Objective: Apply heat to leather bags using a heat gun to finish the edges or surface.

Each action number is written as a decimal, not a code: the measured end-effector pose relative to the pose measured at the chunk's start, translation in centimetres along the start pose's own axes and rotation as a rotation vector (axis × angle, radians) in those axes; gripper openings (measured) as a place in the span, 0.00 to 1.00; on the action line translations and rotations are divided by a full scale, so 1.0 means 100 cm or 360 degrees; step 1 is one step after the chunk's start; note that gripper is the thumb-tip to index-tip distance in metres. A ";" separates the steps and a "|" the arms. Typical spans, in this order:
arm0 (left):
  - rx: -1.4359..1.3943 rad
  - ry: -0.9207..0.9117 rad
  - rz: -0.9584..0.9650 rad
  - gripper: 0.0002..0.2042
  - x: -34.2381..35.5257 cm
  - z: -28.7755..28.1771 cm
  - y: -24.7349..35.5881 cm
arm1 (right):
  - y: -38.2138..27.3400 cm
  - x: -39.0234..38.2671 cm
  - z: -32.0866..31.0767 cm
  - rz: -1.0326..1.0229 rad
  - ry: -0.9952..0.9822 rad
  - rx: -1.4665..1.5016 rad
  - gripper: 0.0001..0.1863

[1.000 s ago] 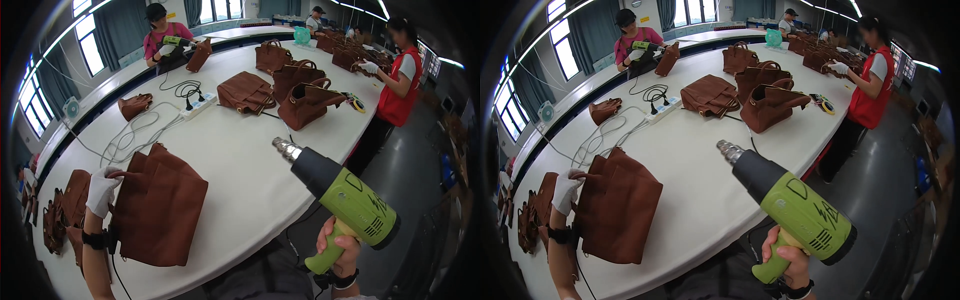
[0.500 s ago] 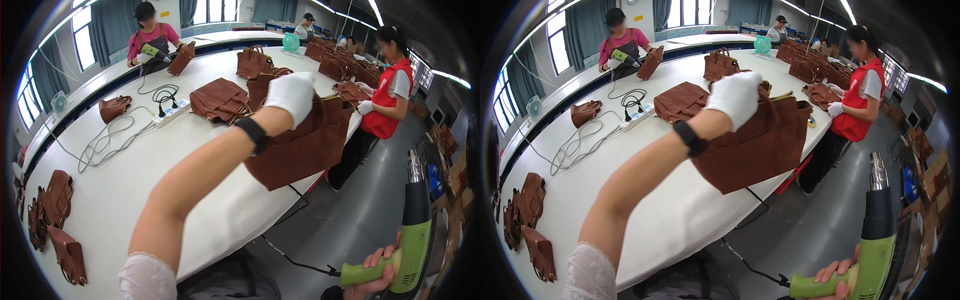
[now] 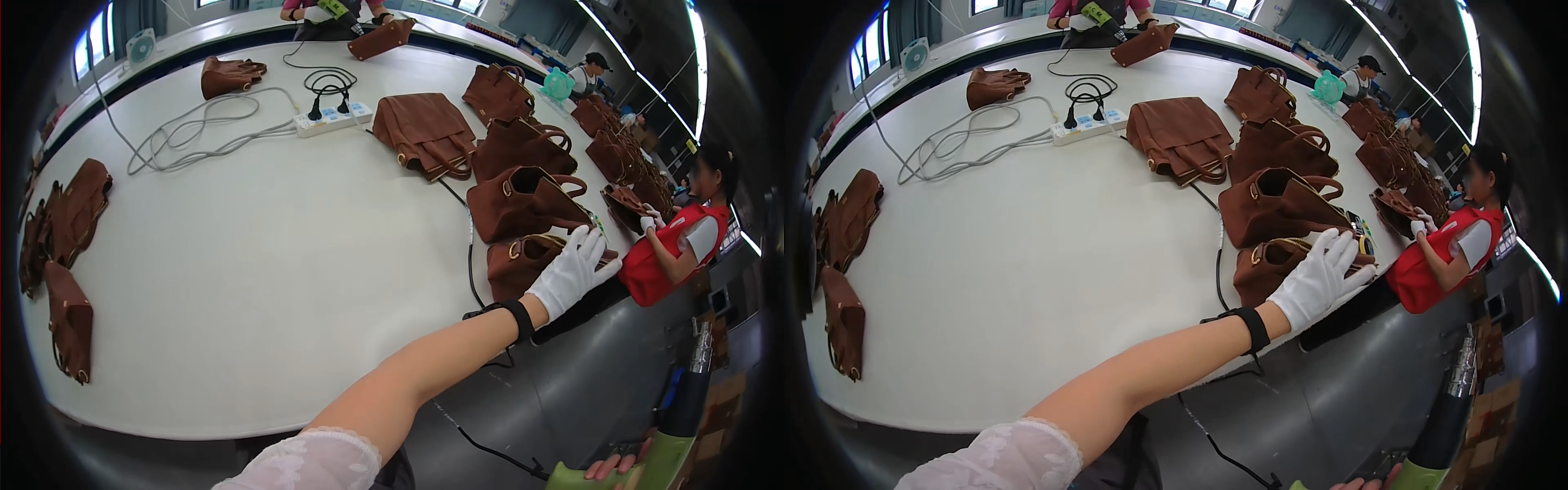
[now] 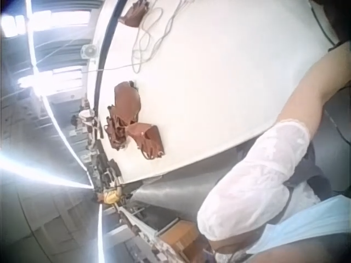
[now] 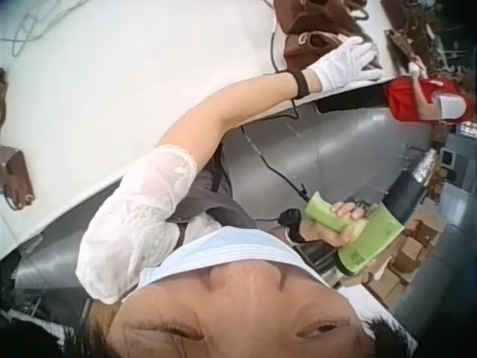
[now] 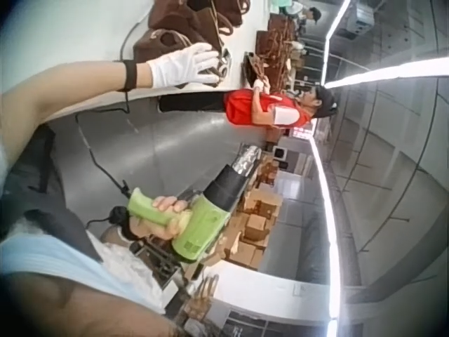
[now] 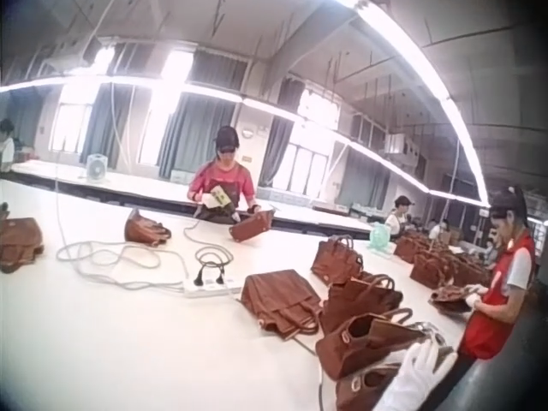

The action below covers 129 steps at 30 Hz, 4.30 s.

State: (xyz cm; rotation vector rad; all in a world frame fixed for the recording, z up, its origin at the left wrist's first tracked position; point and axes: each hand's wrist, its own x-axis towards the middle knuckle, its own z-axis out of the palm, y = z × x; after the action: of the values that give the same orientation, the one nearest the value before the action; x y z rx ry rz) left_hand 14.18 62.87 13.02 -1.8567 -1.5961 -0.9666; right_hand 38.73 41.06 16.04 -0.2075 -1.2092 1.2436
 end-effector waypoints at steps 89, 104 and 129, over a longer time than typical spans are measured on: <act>-0.1658 -0.1128 -0.0982 0.35 -0.239 -0.191 -0.116 | 0.134 -0.046 0.229 -0.0298 -0.0944 -0.0831 0.35; -0.0998 -0.0188 -0.0042 0.36 -0.042 -0.034 0.072 | 0.077 -0.009 0.133 -0.0777 -0.1043 -0.1001 0.28; -0.0154 0.0858 -0.0096 0.13 -0.137 -0.284 -0.087 | 0.050 -0.041 0.224 -0.1040 -0.1326 -0.0577 0.27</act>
State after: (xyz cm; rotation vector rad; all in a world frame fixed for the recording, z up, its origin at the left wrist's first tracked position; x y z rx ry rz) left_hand -0.56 34.33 19.34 -1.4385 -1.2941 -1.4451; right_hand 18.89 29.38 19.53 0.4681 -2.0071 0.5064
